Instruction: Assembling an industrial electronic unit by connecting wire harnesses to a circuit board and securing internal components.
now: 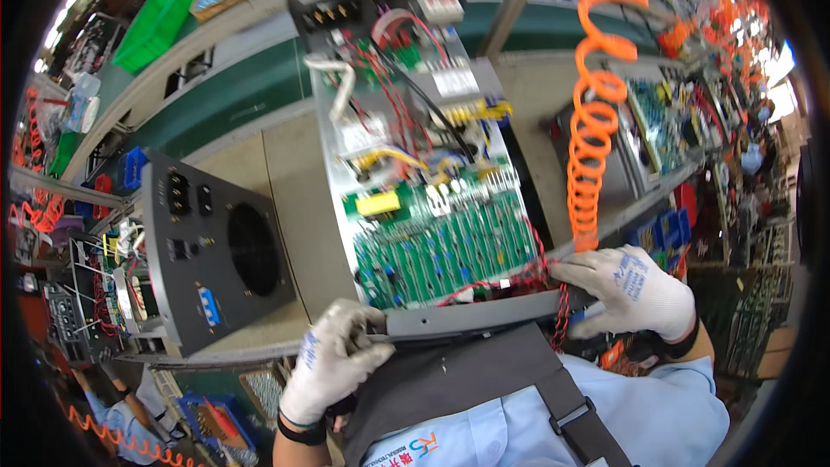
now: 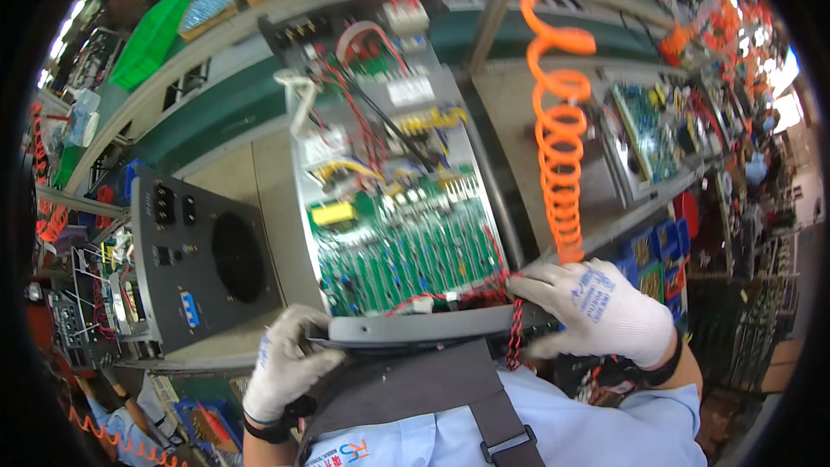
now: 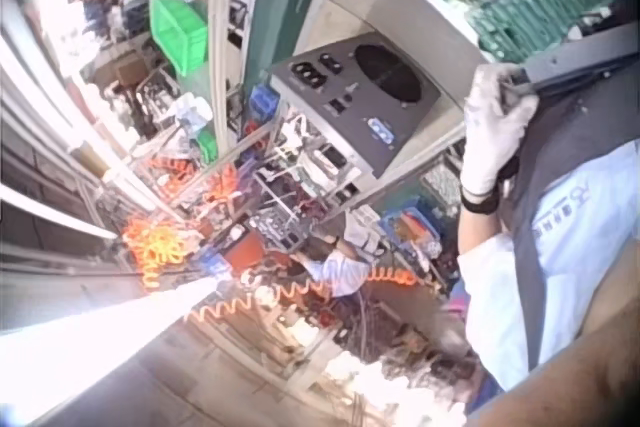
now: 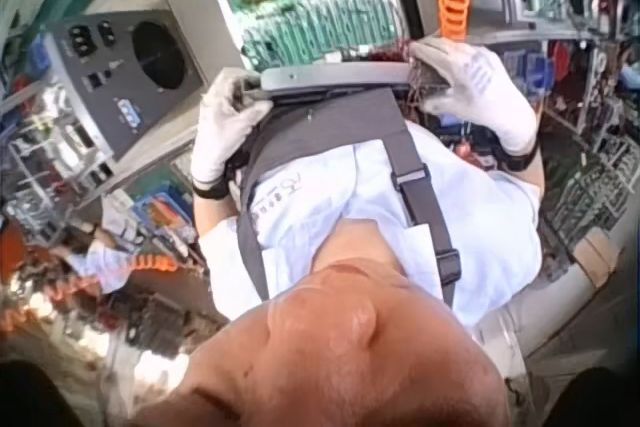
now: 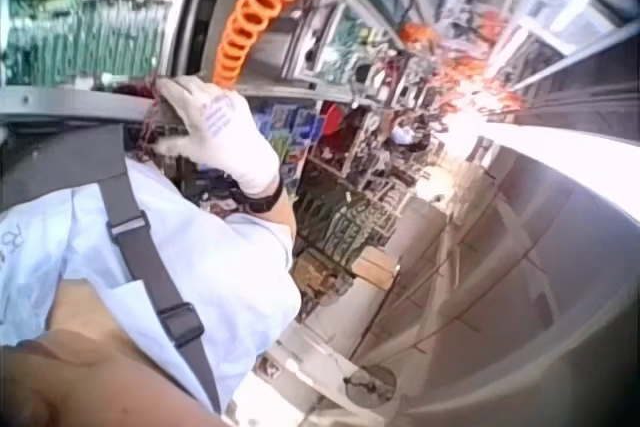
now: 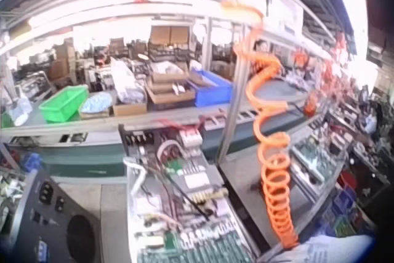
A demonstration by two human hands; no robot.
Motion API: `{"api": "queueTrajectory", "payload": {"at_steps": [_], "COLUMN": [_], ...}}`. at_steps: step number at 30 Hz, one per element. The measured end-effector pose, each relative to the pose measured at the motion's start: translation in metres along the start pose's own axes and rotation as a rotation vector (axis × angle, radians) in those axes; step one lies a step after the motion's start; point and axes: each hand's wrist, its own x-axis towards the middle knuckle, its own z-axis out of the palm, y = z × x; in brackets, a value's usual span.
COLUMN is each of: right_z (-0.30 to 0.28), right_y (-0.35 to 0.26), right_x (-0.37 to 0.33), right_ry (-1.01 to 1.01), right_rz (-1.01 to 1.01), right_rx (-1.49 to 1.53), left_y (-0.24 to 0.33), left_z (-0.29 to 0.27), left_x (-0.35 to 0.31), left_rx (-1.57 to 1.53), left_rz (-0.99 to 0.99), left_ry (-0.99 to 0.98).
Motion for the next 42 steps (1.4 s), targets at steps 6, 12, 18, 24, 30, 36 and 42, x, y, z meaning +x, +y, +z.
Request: {"api": "queueTrajectory", "payload": {"at_steps": [6, 12, 18, 24, 30, 36, 42], "right_z": [0.054, 0.06, 0.07, 0.104, 0.116, 0.107, 0.131], "right_y": [0.033, 0.032, -0.008, -0.046, -0.033, 0.066, 0.08], "right_x": [-0.018, -0.038, -0.061, -0.063, -0.08, -0.027, 0.039], "right_ry": [0.053, 0.088, 0.457, 0.415, 0.333, 0.52, -0.148], "right_rz": [-0.161, -0.32, -0.235, -0.062, -0.057, 0.065, -0.067], "right_rx": [0.095, 0.075, -0.063, -0.059, 0.234, 0.637, 0.99], "left_y": [0.006, 0.017, 0.004, -0.038, -0.06, -0.065, -0.071], "left_z": [0.02, 0.039, 0.018, 0.001, 0.005, 0.022, 0.033], "left_x": [-0.034, -0.071, -0.083, -0.066, -0.071, -0.074, -0.086], "left_rx": [0.311, 0.535, 0.691, 0.667, 0.701, 0.674, 0.7], "left_rz": [0.173, 0.302, 0.613, 0.737, 0.745, 0.756, 0.656], "left_ry": [-0.022, -0.015, 0.019, -0.143, -0.085, 0.134, 0.208]}}
